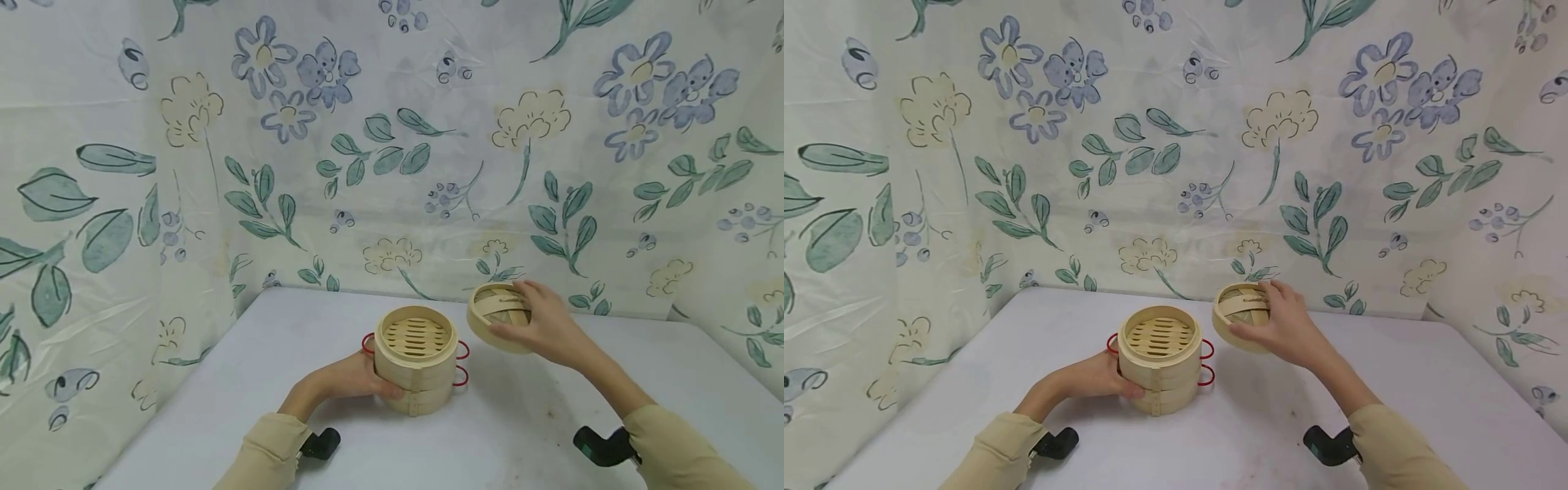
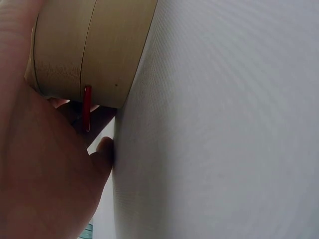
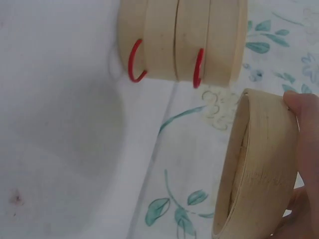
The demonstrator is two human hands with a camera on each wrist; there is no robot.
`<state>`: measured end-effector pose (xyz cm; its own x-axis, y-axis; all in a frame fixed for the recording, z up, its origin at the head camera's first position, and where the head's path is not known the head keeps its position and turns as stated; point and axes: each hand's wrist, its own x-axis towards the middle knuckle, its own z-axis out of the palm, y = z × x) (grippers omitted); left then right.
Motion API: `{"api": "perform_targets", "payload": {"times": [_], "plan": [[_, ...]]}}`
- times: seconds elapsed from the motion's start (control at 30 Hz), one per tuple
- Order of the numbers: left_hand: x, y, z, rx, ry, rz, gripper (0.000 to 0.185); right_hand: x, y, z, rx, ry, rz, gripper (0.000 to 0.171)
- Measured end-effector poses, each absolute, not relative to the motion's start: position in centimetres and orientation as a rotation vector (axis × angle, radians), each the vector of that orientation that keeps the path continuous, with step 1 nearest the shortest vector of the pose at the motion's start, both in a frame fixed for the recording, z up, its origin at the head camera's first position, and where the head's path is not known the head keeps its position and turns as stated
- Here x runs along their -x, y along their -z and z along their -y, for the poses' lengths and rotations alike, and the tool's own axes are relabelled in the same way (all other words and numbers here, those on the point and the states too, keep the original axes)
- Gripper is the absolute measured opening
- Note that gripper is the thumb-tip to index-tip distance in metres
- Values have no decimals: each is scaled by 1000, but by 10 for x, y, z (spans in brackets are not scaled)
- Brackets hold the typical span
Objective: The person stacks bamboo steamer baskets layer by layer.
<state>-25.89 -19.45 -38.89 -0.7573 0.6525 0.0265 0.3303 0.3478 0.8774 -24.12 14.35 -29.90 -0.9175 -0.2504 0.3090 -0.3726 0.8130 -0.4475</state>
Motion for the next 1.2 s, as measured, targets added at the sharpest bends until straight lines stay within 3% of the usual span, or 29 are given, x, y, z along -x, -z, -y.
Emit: {"api": "perform_targets", "payload": {"times": [1.2], "plan": [[261, 391, 197, -887, -1359, -2262, 72, 239, 284, -31, -578, -846, 2799, 97]]}}
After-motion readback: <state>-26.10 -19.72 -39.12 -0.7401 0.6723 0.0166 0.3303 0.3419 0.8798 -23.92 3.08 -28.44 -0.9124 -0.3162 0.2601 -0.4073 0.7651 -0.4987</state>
